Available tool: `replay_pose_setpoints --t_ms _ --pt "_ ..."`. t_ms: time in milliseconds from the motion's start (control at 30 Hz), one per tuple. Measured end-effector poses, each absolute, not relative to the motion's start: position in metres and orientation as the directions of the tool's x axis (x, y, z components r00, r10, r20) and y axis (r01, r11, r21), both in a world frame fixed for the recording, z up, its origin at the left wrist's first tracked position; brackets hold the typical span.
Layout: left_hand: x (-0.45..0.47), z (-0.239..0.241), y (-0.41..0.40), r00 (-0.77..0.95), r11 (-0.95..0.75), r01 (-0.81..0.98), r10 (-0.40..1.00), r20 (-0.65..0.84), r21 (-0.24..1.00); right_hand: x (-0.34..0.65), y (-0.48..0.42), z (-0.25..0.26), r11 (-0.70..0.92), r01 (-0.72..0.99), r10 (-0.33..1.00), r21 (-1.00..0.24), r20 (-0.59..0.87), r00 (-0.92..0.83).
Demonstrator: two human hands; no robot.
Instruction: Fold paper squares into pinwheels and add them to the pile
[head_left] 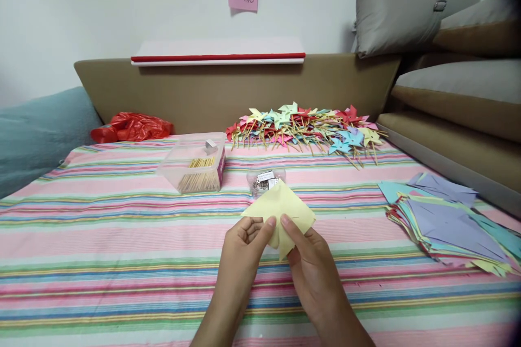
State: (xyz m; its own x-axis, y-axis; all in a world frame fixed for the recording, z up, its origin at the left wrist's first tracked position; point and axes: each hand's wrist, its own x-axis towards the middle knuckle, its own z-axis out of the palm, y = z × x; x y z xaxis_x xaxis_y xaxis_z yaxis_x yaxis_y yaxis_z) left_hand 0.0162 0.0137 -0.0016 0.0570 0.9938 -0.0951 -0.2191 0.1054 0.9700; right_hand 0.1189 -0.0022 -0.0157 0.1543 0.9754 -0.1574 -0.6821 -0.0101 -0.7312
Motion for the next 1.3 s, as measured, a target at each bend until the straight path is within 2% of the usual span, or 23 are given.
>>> replay_pose_setpoints --t_ms 167,267,333,400,500,567,633,767,867,1100,1300 --pt "0.015 0.000 0.014 0.049 0.100 -0.239 0.995 -0.091 0.966 0.121 -0.003 -0.014 -0.065 -0.632 0.974 -0.773 -0.186 0.128" --pt "0.011 0.001 0.015 0.019 0.107 -0.292 0.994 -0.106 0.950 0.125 -0.003 -0.017 0.009 -0.529 0.968 -0.849 -0.125 0.218" --pt "0.007 0.002 0.017 -0.021 0.123 -0.340 0.990 -0.138 0.932 0.130 -0.002 -0.021 0.144 -0.354 0.933 -0.924 0.008 0.359" --pt "0.002 0.003 0.018 -0.055 0.139 -0.381 0.983 -0.172 0.914 0.135 -0.001 -0.026 0.291 -0.070 0.884 -0.954 0.241 0.401" --pt "-0.003 0.004 0.020 -0.066 0.141 -0.412 0.981 -0.183 0.900 0.139 -0.002 -0.028 0.444 0.333 0.810 -0.832 0.532 0.247" --pt "-0.005 0.004 0.021 -0.060 0.134 -0.414 0.983 -0.173 0.900 0.139 -0.004 -0.027 0.481 0.485 0.780 -0.731 0.609 0.145" --pt "-0.006 0.004 0.021 -0.052 0.131 -0.403 0.985 -0.166 0.906 0.139 -0.006 -0.026 0.494 0.552 0.769 -0.672 0.633 0.083" --pt "-0.007 0.005 0.020 -0.040 0.112 -0.348 0.990 -0.134 0.931 0.142 -0.005 -0.026 0.512 0.564 0.763 -0.648 0.645 0.048" --pt "-0.008 0.006 0.020 -0.009 0.081 -0.285 0.996 -0.087 0.955 0.145 -0.003 -0.026 0.504 0.525 0.781 -0.686 0.621 0.060" --pt "-0.004 0.007 0.018 0.049 0.045 -0.190 0.998 -0.037 0.981 0.145 -0.001 -0.026 0.301 0.257 0.912 -0.918 0.356 0.204" --pt "-0.002 0.008 0.016 0.100 0.073 -0.145 0.993 -0.059 0.987 0.144 0.002 -0.030 0.219 0.097 0.935 -0.971 0.237 0.264"
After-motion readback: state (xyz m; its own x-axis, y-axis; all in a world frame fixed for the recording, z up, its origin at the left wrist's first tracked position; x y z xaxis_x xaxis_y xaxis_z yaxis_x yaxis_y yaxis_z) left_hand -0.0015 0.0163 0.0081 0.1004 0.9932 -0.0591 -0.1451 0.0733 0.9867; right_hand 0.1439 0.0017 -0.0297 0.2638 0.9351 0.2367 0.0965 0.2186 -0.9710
